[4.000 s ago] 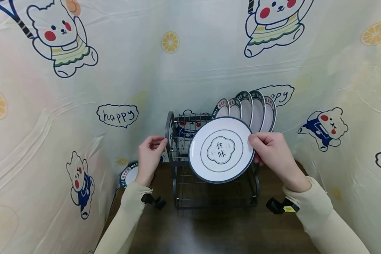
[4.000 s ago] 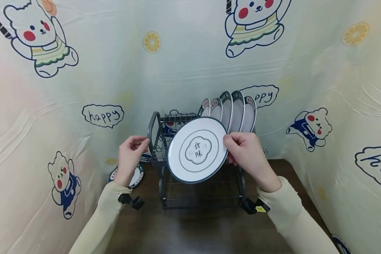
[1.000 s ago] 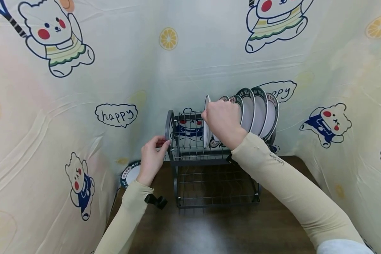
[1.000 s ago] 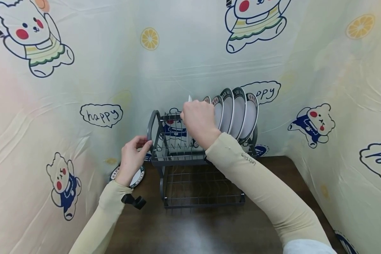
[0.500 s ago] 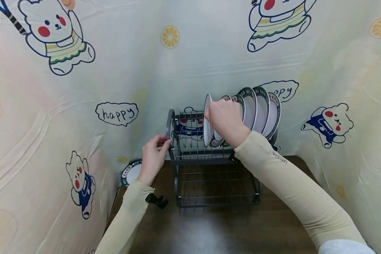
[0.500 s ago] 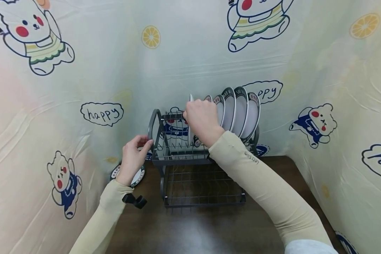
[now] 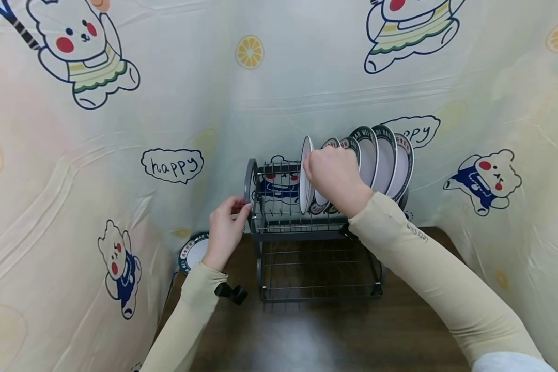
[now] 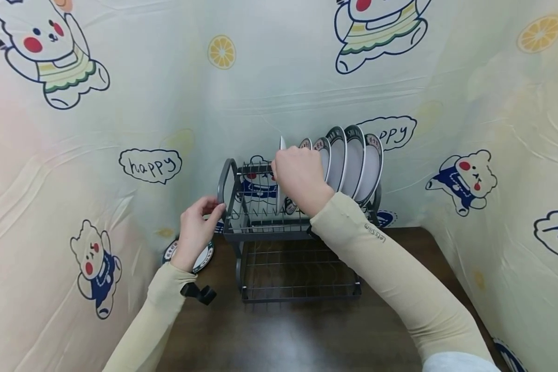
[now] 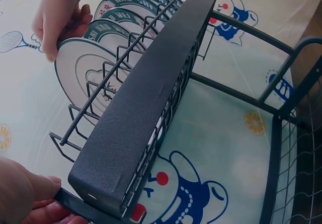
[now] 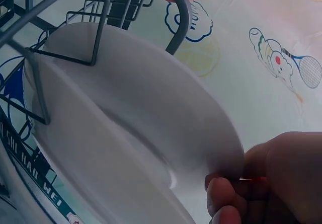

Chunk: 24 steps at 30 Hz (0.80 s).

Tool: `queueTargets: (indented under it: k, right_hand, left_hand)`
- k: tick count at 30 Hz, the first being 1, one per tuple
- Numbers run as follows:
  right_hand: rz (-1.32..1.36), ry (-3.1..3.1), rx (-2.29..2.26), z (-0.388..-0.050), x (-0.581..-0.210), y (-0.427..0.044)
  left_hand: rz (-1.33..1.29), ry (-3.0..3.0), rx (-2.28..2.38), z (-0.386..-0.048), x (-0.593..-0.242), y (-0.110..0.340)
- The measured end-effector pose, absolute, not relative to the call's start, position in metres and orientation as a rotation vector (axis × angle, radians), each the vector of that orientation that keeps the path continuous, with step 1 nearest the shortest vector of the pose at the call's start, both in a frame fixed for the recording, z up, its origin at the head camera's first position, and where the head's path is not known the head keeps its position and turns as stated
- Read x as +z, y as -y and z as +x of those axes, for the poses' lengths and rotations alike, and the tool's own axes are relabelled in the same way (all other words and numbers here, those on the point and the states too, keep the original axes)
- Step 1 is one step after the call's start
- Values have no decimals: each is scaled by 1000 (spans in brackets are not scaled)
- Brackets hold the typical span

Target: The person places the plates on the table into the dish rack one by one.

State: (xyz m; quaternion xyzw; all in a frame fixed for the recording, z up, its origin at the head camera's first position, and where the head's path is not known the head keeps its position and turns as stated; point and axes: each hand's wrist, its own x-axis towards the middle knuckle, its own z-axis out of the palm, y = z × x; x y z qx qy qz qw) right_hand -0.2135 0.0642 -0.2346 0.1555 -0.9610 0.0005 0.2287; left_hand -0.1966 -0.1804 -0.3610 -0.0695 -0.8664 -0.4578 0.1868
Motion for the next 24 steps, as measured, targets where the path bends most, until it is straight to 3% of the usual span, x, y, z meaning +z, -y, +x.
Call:
queueTargets:
  k: [24]
  right_hand:
    - [554,2265,310,-190,-246,-105]
  left_hand:
    - [-203,2431,-1264,-196,-362,179]
